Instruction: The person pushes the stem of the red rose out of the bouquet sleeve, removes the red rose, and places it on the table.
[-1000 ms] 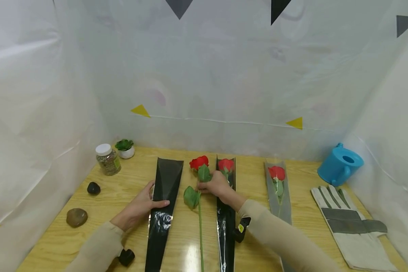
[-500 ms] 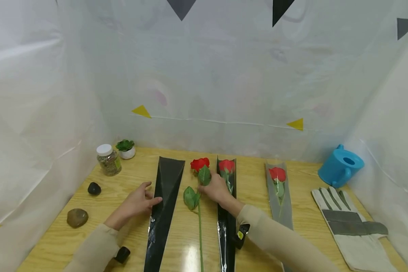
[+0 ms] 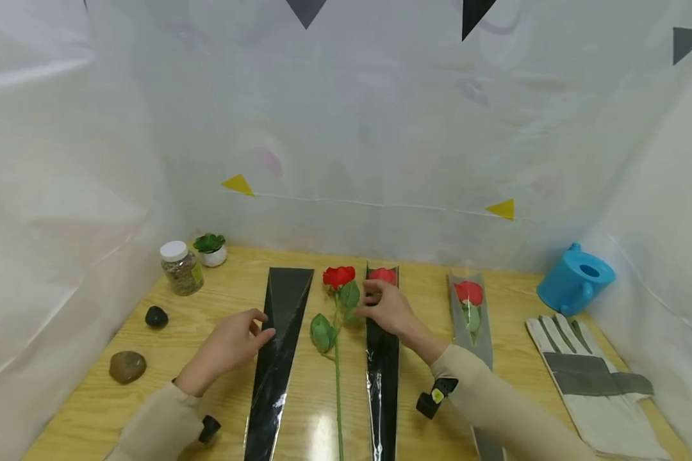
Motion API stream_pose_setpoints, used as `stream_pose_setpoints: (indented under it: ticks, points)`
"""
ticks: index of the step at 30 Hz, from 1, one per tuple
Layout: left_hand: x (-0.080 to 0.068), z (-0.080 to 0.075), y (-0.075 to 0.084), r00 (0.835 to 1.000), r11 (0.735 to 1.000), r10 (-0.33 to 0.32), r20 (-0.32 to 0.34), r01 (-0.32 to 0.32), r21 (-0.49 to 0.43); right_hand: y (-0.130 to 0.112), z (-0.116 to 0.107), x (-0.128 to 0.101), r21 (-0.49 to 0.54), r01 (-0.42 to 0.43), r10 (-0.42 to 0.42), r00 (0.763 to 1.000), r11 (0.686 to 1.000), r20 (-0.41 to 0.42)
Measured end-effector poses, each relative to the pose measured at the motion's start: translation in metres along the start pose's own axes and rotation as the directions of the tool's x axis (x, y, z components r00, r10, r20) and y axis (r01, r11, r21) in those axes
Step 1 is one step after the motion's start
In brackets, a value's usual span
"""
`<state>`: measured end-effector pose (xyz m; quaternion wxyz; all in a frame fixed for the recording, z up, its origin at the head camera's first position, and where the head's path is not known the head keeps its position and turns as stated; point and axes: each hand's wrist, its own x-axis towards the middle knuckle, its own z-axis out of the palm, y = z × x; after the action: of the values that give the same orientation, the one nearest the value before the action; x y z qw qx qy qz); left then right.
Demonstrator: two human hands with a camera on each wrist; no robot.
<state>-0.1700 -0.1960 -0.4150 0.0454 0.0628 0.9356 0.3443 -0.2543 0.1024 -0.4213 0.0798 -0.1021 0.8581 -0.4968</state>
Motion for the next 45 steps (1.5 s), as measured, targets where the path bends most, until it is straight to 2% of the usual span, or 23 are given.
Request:
stream_pose_setpoints:
  ticks: [3, 5, 7, 8, 9, 11, 13, 14, 15, 18, 21, 23, 26, 31, 33, 39, 43, 45]
  points:
    - [-0.001, 0.007, 0.016, 0.99, 0.99, 0.14, 0.008, -0.139, -0.022, 0.003, -0.016, 0.004, 0.007, -0.009, 0.009, 0.999, 1.0, -0.044]
    - [0.0, 0.015, 0.026, 0.972, 0.972, 0.226, 0.065, -0.221, -0.082, 0.008, -0.026, 0.007, 0.007, -0.028, 0.029, 0.997, 1.0, -0.077]
    - [0.0, 0.026, 0.036, 0.949, 0.949, 0.28, 0.144, -0.25, -0.194, 0.015, -0.033, 0.011, 0.004, -0.055, 0.055, 0.993, 0.998, -0.109]
    - [-0.001, 0.031, 0.04, 0.939, 0.934, 0.29, 0.187, -0.234, -0.27, 0.019, -0.036, 0.012, 0.002, -0.074, 0.073, 0.99, 0.997, -0.123]
    - [-0.002, 0.036, 0.045, 0.926, 0.909, 0.295, 0.237, -0.196, -0.367, 0.024, -0.038, 0.014, 0.005, -0.09, 0.09, 0.987, 0.996, -0.133]
    - [-0.004, 0.046, 0.057, 0.902, 0.838, 0.275, 0.331, -0.056, -0.543, 0.032, -0.042, 0.016, 0.004, -0.125, 0.124, 0.981, 0.992, -0.147]
    - [-0.007, 0.055, 0.068, 0.873, 0.728, 0.245, 0.421, 0.122, -0.675, 0.039, -0.043, 0.017, 0.026, -0.173, 0.175, 0.975, 0.985, -0.14]
    - [-0.009, 0.058, 0.074, 0.857, 0.671, 0.228, 0.462, 0.206, -0.712, 0.041, -0.043, 0.018, 0.038, -0.201, 0.204, 0.97, 0.979, -0.131]
    - [-0.011, 0.062, 0.079, 0.842, 0.621, 0.211, 0.497, 0.277, -0.733, 0.043, -0.043, 0.017, 0.051, -0.224, 0.229, 0.966, 0.973, -0.121]
    - [-0.016, 0.073, 0.091, 0.805, 0.507, 0.158, 0.572, 0.431, -0.746, 0.047, -0.042, 0.017, 0.045, -0.276, 0.279, 0.956, 0.96, -0.085]
    - [-0.019, 0.084, 0.1, 0.785, 0.457, 0.116, 0.608, 0.501, -0.735, 0.046, -0.039, 0.015, -0.004, -0.288, 0.287, 0.955, 0.957, -0.075]
    - [-0.02, 0.09, 0.103, 0.78, 0.442, 0.096, 0.618, 0.523, -0.729, 0.045, -0.036, 0.014, -0.048, -0.279, 0.275, 0.959, 0.959, -0.076]
    - [-0.019, 0.096, 0.104, 0.779, 0.446, 0.063, 0.623, 0.537, -0.716, 0.044, -0.033, 0.013, -0.075, -0.272, 0.266, 0.96, 0.959, -0.087]
    - [-0.017, 0.099, 0.104, 0.798, 0.439, 0.024, 0.602, 0.533, -0.724, 0.046, -0.033, 0.012, -0.051, -0.278, 0.274, 0.959, 0.959, -0.078]
    - [-0.017, 0.1, 0.105, 0.805, 0.434, 0.022, 0.592, 0.526, -0.732, 0.048, -0.034, 0.012, -0.028, -0.279, 0.276, 0.958, 0.96, -0.073]
    - [-0.018, 0.107, 0.105, 0.797, 0.429, 0.02, 0.603, 0.538, -0.726, 0.054, -0.037, 0.01, 0.08, -0.267, 0.267, 0.964, 0.96, 0.006]
    - [-0.018, 0.108, 0.104, 0.791, 0.44, 0.017, 0.612, 0.543, -0.715, 0.056, -0.044, 0.006, 0.212, -0.289, 0.28, 0.957, 0.934, 0.071]
    - [-0.018, 0.108, 0.103, 0.788, 0.457, 0.018, 0.615, 0.541, -0.706, 0.052, -0.049, 0.004, 0.261, -0.309, 0.296, 0.951, 0.914, 0.09]
